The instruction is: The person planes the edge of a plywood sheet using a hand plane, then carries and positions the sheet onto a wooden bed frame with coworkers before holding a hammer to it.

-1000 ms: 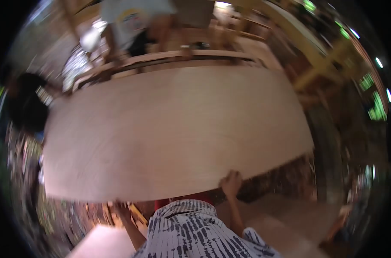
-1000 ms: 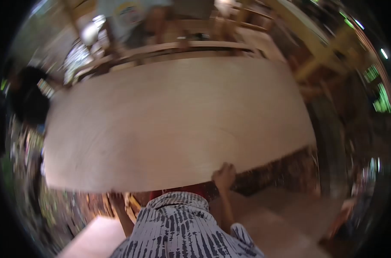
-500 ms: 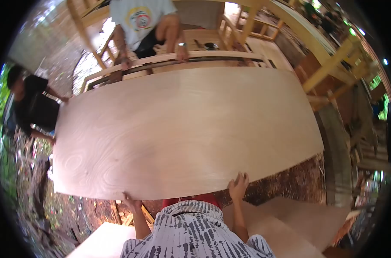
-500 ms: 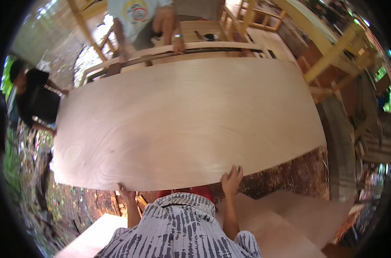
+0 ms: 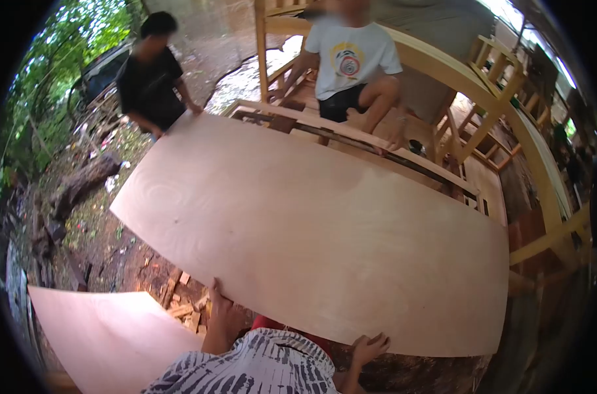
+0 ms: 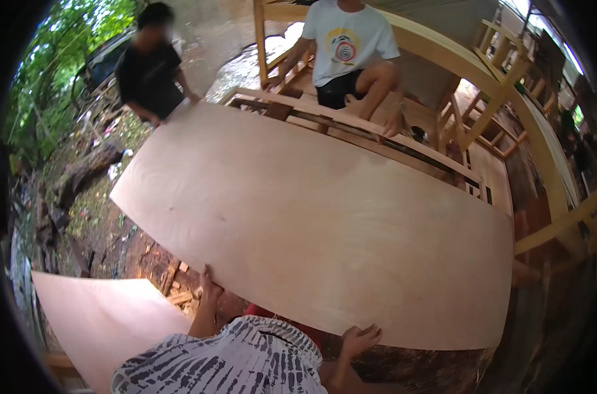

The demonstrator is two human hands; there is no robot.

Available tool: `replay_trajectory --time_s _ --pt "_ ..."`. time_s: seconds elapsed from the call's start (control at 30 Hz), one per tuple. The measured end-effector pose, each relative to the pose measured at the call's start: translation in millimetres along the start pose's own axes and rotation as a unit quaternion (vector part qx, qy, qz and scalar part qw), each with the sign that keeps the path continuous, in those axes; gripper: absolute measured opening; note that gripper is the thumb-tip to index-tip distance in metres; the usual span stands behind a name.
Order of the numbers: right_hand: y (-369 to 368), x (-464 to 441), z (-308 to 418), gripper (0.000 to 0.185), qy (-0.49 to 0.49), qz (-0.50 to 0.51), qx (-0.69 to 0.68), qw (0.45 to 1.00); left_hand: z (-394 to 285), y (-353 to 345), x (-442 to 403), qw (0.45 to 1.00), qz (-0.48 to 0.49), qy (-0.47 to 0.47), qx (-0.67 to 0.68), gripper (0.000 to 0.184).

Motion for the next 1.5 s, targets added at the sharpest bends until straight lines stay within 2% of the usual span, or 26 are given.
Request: replay_trajectory --time_s 0.13,0.23,0.33,0.4,0.47,0.57,0.63,0.67,0.73,0.77,0.8,0.87,0.93,1.0,1.07,1.1,1.23,1.3,1.5 --pt "-7 2 -7 0.061 0.015 -0.002 -0.037 0.999 -2 5 -3 0.999 0.009 -0.027 -0.019 0.070" --pt "-4 5 -12 0.059 0.043 -0.020 0.005 0.999 -1 14 -8 0.999 -0.015 0.009 -0.027 0.069" --pt "-5 4 -13 0.059 0.039 -0.029 0.011 0.999 -2 10 -15 0.999 0.015 -0.015 -0.045 0.077" --pt "-6 4 -13 0.059 0.049 -0.030 0.014 0.998 -4 15 -12 0.997 -0.043 -0.021 -0.062 0.075" --pt "-2 6 -8 0.059 0.046 -0.032 0.014 0.998 -8 27 -17 0.997 -0.049 -0.033 -0.050 0.072" --pt "0 5 -7 0.058 0.045 -0.018 0.004 0.999 -22 46 -22 0.990 -0.068 -0.063 -0.103 0.071" --pt "1 3 -9 0.057 0.045 -0.007 -0.005 0.999 -33 52 -9 0.974 -0.198 -0.080 -0.081 0.062" --pt "2 4 -9 0.057 0.053 -0.012 -0.004 0.999 -34 54 -8 0.973 -0.202 -0.079 -0.079 0.062" --pt "1 7 -14 0.057 0.072 -0.001 -0.003 0.997 -41 56 3 0.975 -0.111 -0.117 -0.151 0.050" --pt "-1 7 -16 0.058 0.085 -0.011 -0.008 0.996 -43 58 4 0.974 -0.137 -0.107 -0.144 0.040" --pt "-4 8 -17 0.058 0.099 -0.023 -0.014 0.995 -44 50 11 0.973 -0.148 -0.114 -0.138 0.040" --pt "-7 9 -20 0.057 0.097 -0.011 -0.008 0.995 -41 34 26 0.954 -0.210 -0.107 -0.186 0.038" --pt "-3 5 -12 0.057 0.094 -0.006 -0.001 0.996 -41 37 26 0.941 -0.230 -0.106 -0.225 0.038" --pt "0 6 0 0.054 0.032 -0.021 -0.048 0.998 -42 26 30 0.925 -0.248 -0.106 -0.267 0.037" --pt "-4 8 -4 0.054 0.038 -0.019 -0.037 0.998 -36 -3 48 0.887 -0.316 -0.163 -0.293 0.031" --pt "-4 8 -7 0.054 0.042 -0.024 -0.023 0.999 -39 9 41 0.895 -0.276 -0.149 -0.317 0.034" --pt "-7 10 -14 0.054 0.063 -0.035 -0.014 0.997 -41 25 35 0.893 -0.267 -0.150 -0.330 0.032" --pt "-8 10 -15 0.054 0.065 -0.046 -0.019 0.997 -38 29 34 0.929 -0.185 -0.137 -0.291 0.029" --pt "-8 7 -11 0.053 0.085 -0.030 -0.008 0.996 -22 36 42 0.959 -0.188 -0.096 -0.188 0.022"
Point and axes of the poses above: each hand's wrist, its own x-axis away from the middle knuckle, its own y-axis out of the back of the hand, z = x × y, the point moved 4 cm from there along -x, towards the middle knuckle, and after that the axes turned 12 degrees about y, right-handed, at the moved point
